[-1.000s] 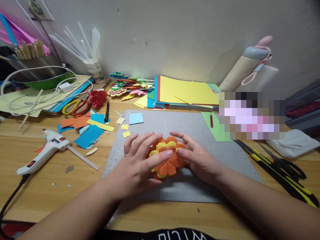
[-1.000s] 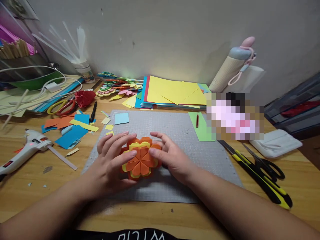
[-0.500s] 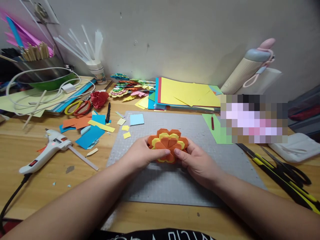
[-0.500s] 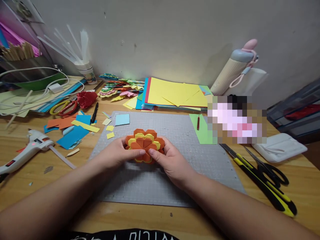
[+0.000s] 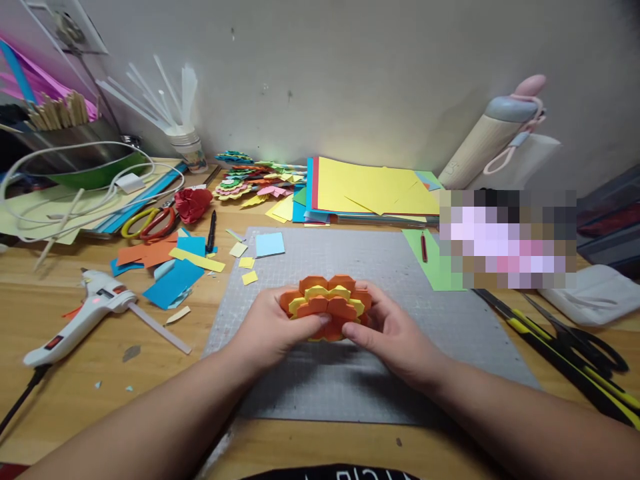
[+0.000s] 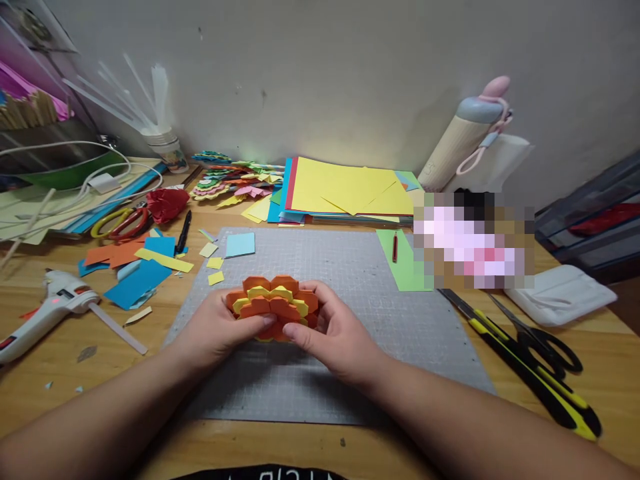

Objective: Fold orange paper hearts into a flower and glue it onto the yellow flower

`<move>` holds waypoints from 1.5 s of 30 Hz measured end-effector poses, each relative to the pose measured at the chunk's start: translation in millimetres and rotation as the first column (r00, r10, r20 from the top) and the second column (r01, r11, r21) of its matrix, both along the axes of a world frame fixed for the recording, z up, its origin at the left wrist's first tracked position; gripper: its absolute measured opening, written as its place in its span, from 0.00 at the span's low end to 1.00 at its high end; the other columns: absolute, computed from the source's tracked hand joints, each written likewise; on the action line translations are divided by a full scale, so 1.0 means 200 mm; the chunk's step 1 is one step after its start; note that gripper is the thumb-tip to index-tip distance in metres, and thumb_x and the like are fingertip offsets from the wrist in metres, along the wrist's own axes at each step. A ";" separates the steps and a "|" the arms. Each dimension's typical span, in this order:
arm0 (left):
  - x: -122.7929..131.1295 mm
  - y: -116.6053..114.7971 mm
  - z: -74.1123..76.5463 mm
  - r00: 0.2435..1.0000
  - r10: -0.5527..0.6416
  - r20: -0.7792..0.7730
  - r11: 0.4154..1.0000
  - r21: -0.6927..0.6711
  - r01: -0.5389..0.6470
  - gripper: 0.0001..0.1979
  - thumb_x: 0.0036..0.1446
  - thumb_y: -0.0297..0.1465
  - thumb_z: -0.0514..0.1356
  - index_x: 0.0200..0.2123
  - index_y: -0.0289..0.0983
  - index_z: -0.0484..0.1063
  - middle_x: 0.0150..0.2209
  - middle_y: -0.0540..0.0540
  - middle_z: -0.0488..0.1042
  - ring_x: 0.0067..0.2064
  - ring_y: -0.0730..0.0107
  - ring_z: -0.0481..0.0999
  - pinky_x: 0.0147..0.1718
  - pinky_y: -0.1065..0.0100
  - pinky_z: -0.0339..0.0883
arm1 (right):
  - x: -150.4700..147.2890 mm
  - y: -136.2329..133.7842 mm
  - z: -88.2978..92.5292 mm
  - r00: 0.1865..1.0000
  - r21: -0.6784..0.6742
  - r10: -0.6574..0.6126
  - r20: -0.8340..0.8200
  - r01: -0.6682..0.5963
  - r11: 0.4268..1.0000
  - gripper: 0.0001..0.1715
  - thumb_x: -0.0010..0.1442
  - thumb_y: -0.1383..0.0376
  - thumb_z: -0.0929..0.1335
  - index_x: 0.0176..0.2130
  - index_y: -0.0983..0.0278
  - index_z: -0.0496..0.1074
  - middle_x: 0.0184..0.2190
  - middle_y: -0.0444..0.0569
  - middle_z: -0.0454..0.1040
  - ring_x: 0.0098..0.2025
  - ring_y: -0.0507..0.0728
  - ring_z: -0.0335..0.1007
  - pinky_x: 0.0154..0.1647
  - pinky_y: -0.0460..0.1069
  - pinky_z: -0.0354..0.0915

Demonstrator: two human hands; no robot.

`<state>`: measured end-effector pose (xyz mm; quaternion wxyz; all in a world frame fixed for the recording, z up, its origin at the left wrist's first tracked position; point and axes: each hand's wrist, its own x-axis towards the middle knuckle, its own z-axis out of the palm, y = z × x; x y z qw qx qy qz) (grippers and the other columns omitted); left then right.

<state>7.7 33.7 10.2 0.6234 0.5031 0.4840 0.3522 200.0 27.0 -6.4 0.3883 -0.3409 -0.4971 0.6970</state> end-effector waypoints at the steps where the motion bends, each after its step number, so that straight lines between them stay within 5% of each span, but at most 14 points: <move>1: 0.00 -0.01 0.00 1.000 -0.001 -0.001 1.000 0.003 0.001 0.11 0.48 0.33 0.67 0.36 0.37 0.77 0.38 0.46 0.80 0.39 0.63 0.78 0.42 0.61 0.70 | 0.00 0.00 0.00 1.000 0.011 -0.012 0.007 0.012 1.000 0.19 0.56 0.62 0.72 0.47 0.55 0.65 0.42 0.44 0.72 0.45 0.55 0.69 0.47 0.52 0.65; 5: 0.01 0.00 0.00 0.995 -0.075 -0.062 0.997 0.023 0.076 0.12 0.49 0.35 0.66 0.37 0.37 0.76 0.37 0.45 0.80 0.40 0.60 0.78 0.43 0.57 0.70 | 0.01 0.01 0.01 0.991 0.048 -0.099 0.088 0.095 0.994 0.11 0.54 0.62 0.72 0.37 0.59 0.68 0.34 0.42 0.72 0.37 0.54 0.70 0.40 0.49 0.66; 8: -0.05 0.09 0.04 0.974 -0.059 -0.218 0.987 0.136 0.091 0.30 0.44 0.38 0.68 0.52 0.39 0.69 0.48 0.41 0.76 0.47 0.53 0.75 0.45 0.55 0.70 | 0.01 0.04 0.00 0.973 0.006 -0.213 0.093 0.214 0.977 0.12 0.55 0.60 0.72 0.39 0.60 0.70 0.37 0.46 0.75 0.40 0.56 0.71 0.43 0.52 0.66; 10: -0.13 0.21 0.08 0.877 0.172 -0.448 0.947 0.321 -0.022 0.28 0.53 0.41 0.61 0.57 0.38 0.65 0.51 0.38 0.73 0.50 0.53 0.73 0.47 0.52 0.68 | 0.02 0.06 -0.01 0.956 -0.061 -0.290 0.040 0.292 0.955 0.15 0.55 0.59 0.72 0.41 0.61 0.70 0.41 0.48 0.76 0.44 0.59 0.72 0.47 0.55 0.66; 12: -0.22 0.35 0.12 0.688 0.252 -0.681 0.908 0.412 0.075 0.18 0.58 0.37 0.56 0.50 0.37 0.71 0.48 0.38 0.74 0.49 0.52 0.72 0.48 0.50 0.65 | 0.02 0.08 -0.02 0.942 -0.124 -0.334 -0.020 0.329 0.936 0.15 0.55 0.59 0.73 0.41 0.61 0.70 0.42 0.49 0.76 0.45 0.60 0.73 0.50 0.57 0.66; 13: -0.26 0.41 0.13 0.597 0.221 -0.771 0.896 0.402 0.188 0.15 0.59 0.35 0.54 0.45 0.37 0.74 0.46 0.39 0.75 0.48 0.53 0.73 0.48 0.50 0.64 | 0.02 0.09 -0.02 0.939 -0.148 -0.341 -0.042 0.331 0.932 0.15 0.55 0.59 0.73 0.41 0.61 0.70 0.41 0.49 0.77 0.45 0.60 0.73 0.50 0.58 0.65; 19: -0.35 0.66 0.12 0.502 0.131 -0.855 0.883 0.331 0.334 0.15 0.57 0.36 0.59 0.43 0.32 0.73 0.39 0.48 0.76 0.50 0.57 0.70 0.56 0.49 0.54 | 0.02 0.10 -0.03 0.944 -0.185 -0.321 -0.076 0.303 0.935 0.15 0.55 0.60 0.73 0.41 0.61 0.70 0.42 0.50 0.78 0.45 0.63 0.75 0.48 0.59 0.68; 24: -0.35 0.82 0.07 0.463 -0.020 -0.886 0.906 0.180 0.384 0.12 0.60 0.35 0.60 0.43 0.34 0.72 0.43 0.44 0.74 0.44 0.62 0.75 0.44 0.56 0.70 | 0.02 0.10 -0.02 0.944 -0.189 -0.318 -0.093 0.297 0.936 0.14 0.55 0.61 0.73 0.41 0.62 0.70 0.41 0.50 0.78 0.44 0.62 0.75 0.48 0.59 0.68; 26: -0.35 0.83 0.10 0.476 -0.048 -0.878 0.905 0.163 0.392 0.09 0.55 0.34 0.64 0.37 0.35 0.74 0.37 0.46 0.75 0.43 0.58 0.75 0.43 0.57 0.69 | 0.03 0.11 -0.01 0.940 -0.230 -0.331 -0.083 0.305 0.924 0.13 0.55 0.61 0.72 0.41 0.62 0.71 0.41 0.51 0.79 0.44 0.63 0.76 0.48 0.59 0.69; 29: -0.33 0.73 0.18 0.517 -0.065 -0.853 0.900 0.174 0.400 0.08 0.49 0.35 0.64 0.29 0.36 0.75 0.27 0.50 0.72 0.38 0.58 0.75 0.43 0.59 0.66 | 0.07 0.15 0.01 0.916 -0.324 -0.401 -0.030 0.371 0.871 0.11 0.57 0.62 0.70 0.41 0.62 0.72 0.42 0.52 0.79 0.44 0.62 0.76 0.45 0.58 0.72; 33: -0.18 0.39 0.23 0.569 -0.195 -0.799 0.873 0.123 0.472 0.08 0.52 0.36 0.60 0.33 0.39 0.75 0.31 0.48 0.76 0.34 0.61 0.75 0.35 0.62 0.67 | 0.09 0.23 0.05 0.896 -0.381 -0.443 -0.009 0.407 0.830 0.07 0.58 0.65 0.68 0.39 0.63 0.74 0.43 0.53 0.78 0.45 0.60 0.76 0.45 0.54 0.74; 36: -0.04 0.14 0.16 0.670 -0.318 -0.670 0.870 0.074 0.488 0.08 0.52 0.32 0.59 0.38 0.41 0.73 0.35 0.48 0.78 0.35 0.61 0.75 0.33 0.63 0.68 | 0.03 0.30 0.09 0.892 -0.328 -0.451 0.030 0.435 0.839 0.05 0.58 0.66 0.68 0.37 0.63 0.73 0.41 0.53 0.78 0.41 0.58 0.77 0.42 0.54 0.74; 39: 0.05 0.01 0.06 0.764 -0.303 -0.569 0.888 0.123 0.444 0.08 0.52 0.30 0.58 0.37 0.41 0.72 0.36 0.47 0.78 0.36 0.61 0.75 0.34 0.62 0.68 | -0.10 0.41 0.12 0.896 -0.255 -0.443 0.022 0.433 0.864 0.07 0.57 0.66 0.69 0.39 0.62 0.69 0.40 0.49 0.78 0.38 0.56 0.76 0.38 0.52 0.74; 45: 0.07 -0.02 -0.02 0.722 -0.165 -0.673 0.870 0.245 0.427 0.10 0.52 0.28 0.55 0.38 0.41 0.71 0.36 0.47 0.77 0.40 0.54 0.72 0.40 0.53 0.67 | -0.34 0.68 0.09 0.919 -0.131 -0.381 0.098 0.392 0.911 0.19 0.48 0.72 0.75 0.38 0.62 0.66 0.33 0.46 0.75 0.24 0.53 0.72 0.24 0.50 0.71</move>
